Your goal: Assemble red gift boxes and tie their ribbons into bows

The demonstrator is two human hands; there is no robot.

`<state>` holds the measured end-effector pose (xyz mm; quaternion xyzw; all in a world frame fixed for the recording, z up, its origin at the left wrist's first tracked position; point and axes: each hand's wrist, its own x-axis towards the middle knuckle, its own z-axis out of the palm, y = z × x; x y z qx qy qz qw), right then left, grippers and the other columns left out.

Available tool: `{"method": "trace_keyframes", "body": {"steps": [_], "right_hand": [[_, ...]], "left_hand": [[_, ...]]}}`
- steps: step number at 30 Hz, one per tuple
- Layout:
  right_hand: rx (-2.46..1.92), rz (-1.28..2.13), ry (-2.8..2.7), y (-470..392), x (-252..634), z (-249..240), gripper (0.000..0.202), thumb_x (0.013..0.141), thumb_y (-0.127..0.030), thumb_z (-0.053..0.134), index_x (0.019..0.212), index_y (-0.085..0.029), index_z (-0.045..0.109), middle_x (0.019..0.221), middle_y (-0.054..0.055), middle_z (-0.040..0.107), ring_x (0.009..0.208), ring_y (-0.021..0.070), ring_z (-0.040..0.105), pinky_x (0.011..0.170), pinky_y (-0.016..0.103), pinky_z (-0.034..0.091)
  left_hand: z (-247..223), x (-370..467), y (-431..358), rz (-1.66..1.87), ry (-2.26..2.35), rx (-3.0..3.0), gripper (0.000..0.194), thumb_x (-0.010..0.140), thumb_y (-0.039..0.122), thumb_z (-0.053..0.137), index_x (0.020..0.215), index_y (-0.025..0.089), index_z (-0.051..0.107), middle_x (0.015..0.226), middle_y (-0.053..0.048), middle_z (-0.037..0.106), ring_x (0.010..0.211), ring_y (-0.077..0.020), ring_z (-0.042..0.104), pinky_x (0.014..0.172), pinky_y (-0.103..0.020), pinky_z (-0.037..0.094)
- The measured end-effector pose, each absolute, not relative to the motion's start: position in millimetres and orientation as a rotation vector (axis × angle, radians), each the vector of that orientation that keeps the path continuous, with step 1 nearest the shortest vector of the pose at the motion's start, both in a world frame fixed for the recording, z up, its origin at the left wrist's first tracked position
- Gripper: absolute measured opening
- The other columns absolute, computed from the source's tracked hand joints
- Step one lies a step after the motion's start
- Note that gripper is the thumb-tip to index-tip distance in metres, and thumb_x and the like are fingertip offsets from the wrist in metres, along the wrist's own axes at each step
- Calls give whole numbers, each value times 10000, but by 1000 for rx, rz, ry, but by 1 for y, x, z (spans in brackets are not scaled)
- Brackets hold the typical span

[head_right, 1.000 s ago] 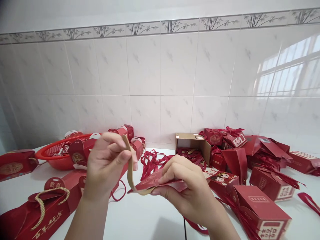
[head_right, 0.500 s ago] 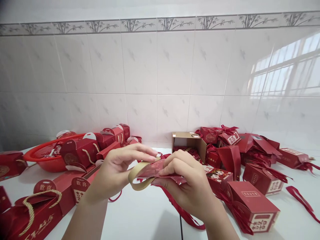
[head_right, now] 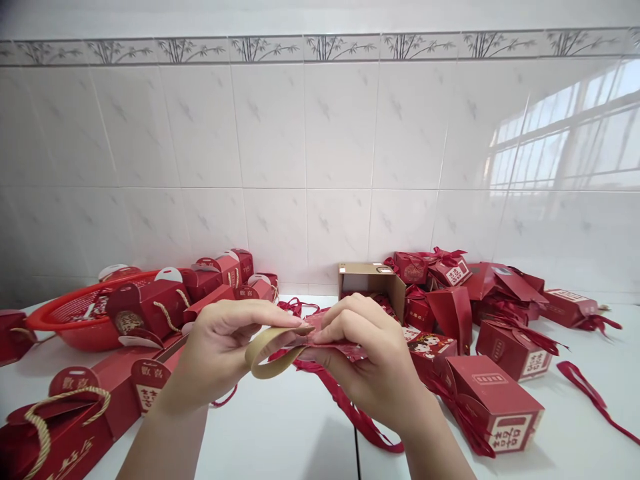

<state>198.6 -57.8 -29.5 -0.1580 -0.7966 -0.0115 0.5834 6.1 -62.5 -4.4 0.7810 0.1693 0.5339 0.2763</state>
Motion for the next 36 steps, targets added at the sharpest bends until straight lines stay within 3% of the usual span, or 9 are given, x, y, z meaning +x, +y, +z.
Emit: {"method": "trace_keyframes", "body": {"steps": [16, 24, 36], "right_hand": [[-375, -45, -1849, -57, 199, -29, 129, 796, -135, 689, 799, -203, 579, 770, 14, 644, 704, 137, 617, 618, 273, 501], [-377, -44, -1848, -59, 199, -29, 120, 796, -145, 688, 794, -215, 590, 758, 19, 651, 694, 155, 623, 609, 293, 503], [-367, -60, -1843, -61, 198, -27, 124, 799, -146, 683, 775, -205, 576, 730, 11, 637, 676, 143, 610, 589, 274, 494]], "left_hand": [[-2, 3, -60, 1367, 488, 2233, 272, 813, 88, 638, 945, 297, 751, 847, -13, 744, 758, -184, 682, 654, -312, 580], [-2, 6, -62, 1429, 458, 2203, 203, 795, 120, 667, 905, 257, 770, 817, -48, 730, 716, -196, 667, 616, -331, 578], [-6, 3, -59, 1358, 364, 2295, 321, 799, 79, 625, 981, 316, 743, 869, -57, 731, 771, -235, 676, 657, -386, 574]]}}
